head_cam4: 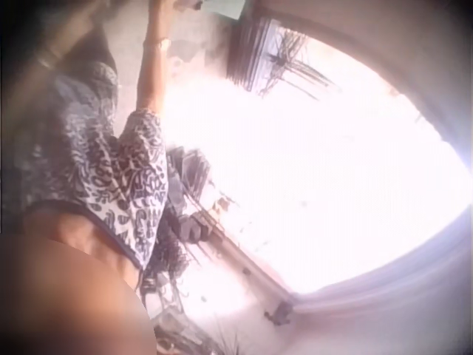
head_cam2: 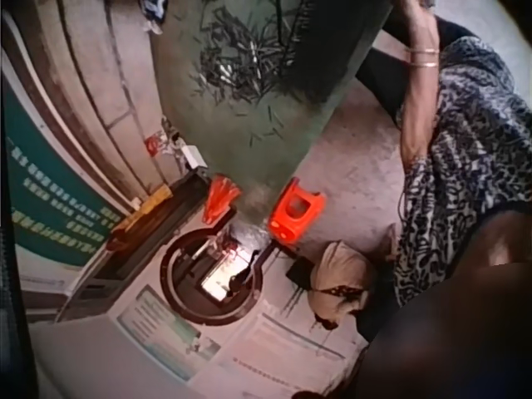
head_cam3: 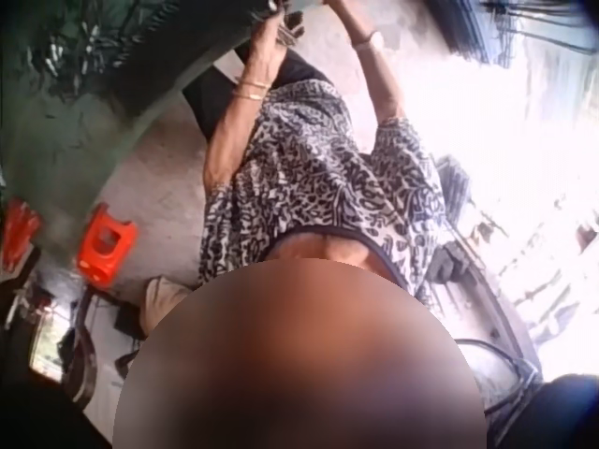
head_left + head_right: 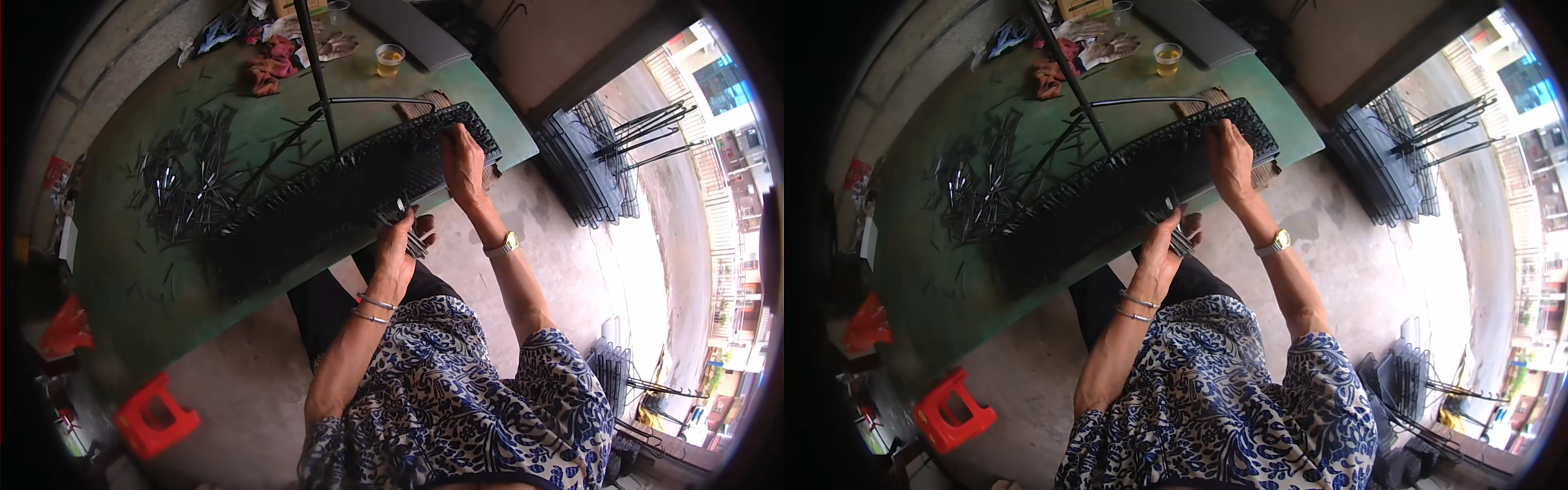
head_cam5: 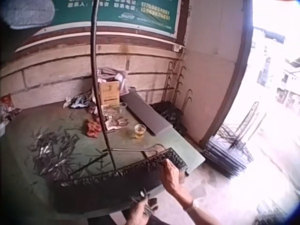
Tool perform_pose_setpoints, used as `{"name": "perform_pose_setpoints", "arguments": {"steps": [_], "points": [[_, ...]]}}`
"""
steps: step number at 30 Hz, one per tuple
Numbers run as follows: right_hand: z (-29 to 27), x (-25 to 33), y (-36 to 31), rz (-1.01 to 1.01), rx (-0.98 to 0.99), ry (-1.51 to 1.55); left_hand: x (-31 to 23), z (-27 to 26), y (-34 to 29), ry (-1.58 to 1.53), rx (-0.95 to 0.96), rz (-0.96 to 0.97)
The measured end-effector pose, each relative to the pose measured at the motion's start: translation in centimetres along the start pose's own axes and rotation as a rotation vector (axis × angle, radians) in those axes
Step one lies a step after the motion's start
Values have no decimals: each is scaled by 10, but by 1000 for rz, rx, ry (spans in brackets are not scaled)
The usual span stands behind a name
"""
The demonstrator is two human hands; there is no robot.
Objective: Inserting small metal pins into a black perforated mesh strip and using pliers to secure or manipulate them.
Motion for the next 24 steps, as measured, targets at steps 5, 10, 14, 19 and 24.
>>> {"name": "perform_pose_setpoints", "arguments": {"steps": [5, 10, 14, 19, 24], "points": [[9, 5, -3, -30, 103, -185, 1, -7, 5, 59, 28, -22], [-1, 17, -8, -85, 190, -382, -3, 3, -2, 65, 47, 39], [-24, 28, -14, 111, 406, -63, -5, 3, -5, 143, 51, 134], [-42, 41, -17, 401, 763, 324, -8, 5, -10, 221, 16, 123], [-31, 33, -9, 222, 300, 218, -11, 3, -6, 123, 1, 56]]}}
Point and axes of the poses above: each hand's wrist, its own y-axis towards the middle knuckle, its own z-axis out of the palm, x = y × z, the point moved 1 cm from there along y, towards the middle knuckle, and after that the axes turned 2 degrees about -x, right-handed, at the moved point
